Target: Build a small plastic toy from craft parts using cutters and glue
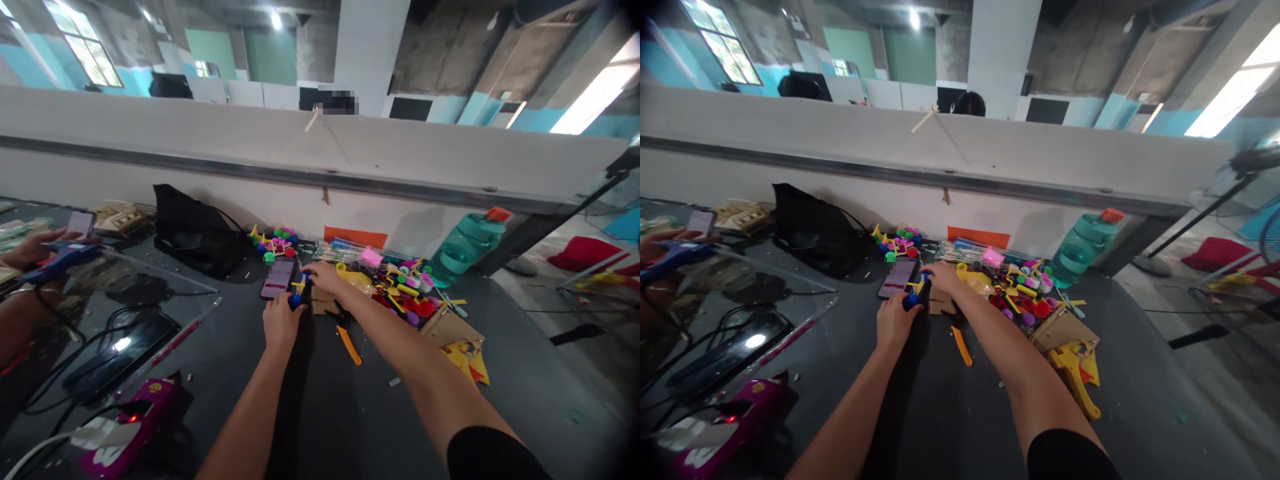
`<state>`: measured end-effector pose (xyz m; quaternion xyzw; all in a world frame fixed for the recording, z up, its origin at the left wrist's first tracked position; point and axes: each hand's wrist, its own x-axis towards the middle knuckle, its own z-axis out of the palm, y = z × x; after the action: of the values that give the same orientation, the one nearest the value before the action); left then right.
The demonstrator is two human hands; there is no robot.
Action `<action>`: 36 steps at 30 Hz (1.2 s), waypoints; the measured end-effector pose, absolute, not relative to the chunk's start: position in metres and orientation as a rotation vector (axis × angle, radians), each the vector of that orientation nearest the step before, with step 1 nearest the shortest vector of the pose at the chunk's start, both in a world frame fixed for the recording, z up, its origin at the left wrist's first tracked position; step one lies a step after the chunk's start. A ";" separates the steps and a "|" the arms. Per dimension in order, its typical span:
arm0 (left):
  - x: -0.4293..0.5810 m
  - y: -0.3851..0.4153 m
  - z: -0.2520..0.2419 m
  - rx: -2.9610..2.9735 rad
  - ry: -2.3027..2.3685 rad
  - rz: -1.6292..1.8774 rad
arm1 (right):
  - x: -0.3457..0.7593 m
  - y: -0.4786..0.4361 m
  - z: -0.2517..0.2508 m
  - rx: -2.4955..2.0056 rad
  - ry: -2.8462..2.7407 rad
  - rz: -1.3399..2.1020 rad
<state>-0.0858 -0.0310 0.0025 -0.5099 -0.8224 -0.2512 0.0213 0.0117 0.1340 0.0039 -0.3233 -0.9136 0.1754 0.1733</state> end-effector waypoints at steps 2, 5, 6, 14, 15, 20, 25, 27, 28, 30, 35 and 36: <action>-0.086 -0.030 0.002 -1.608 -2.549 -0.801 | 0.012 0.136 0.002 -0.908 -2.579 0.513; -0.086 -0.030 0.002 -1.633 -2.553 -0.831 | 0.014 0.136 0.004 -0.886 -2.560 0.523; -0.087 -0.030 0.002 -1.633 -2.558 -0.839 | 0.015 0.135 0.005 -0.877 -2.551 0.523; -0.086 -0.034 0.006 -1.629 -2.570 -0.879 | 0.048 0.108 0.044 -0.805 -2.423 0.479; -0.085 -0.035 0.006 -1.618 -2.568 -0.897 | 0.056 0.102 0.051 -0.805 -2.398 0.471; -0.087 -0.042 0.007 -1.468 -2.462 -1.146 | 0.110 0.057 0.072 -0.873 -2.234 0.439; -0.093 -0.055 0.023 -1.021 -2.401 -1.474 | 0.184 -0.009 0.065 -0.978 -2.126 0.504; -0.088 -0.059 0.035 -1.037 -2.390 -1.527 | 0.210 -0.032 0.061 -1.064 -2.071 0.549; -0.083 -0.060 0.042 -1.081 -2.377 -1.552 | 0.221 -0.042 0.060 -1.104 -2.042 0.563; -0.064 -0.064 0.055 -1.210 -2.354 -1.626 | 0.237 -0.059 0.062 -1.184 -2.003 0.585; 0.016 -0.083 0.071 -1.806 -2.293 -1.852 | 0.243 -0.086 0.071 -1.309 -1.895 0.630; 0.033 -0.086 0.070 -1.994 -2.275 -1.847 | 0.239 -0.090 0.072 -1.317 -1.857 0.682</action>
<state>0.0326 -0.0860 0.0696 -0.5513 -0.6288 -0.5106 -0.2001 0.2393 -0.0897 0.0715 -0.5142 -0.7248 0.2662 0.3734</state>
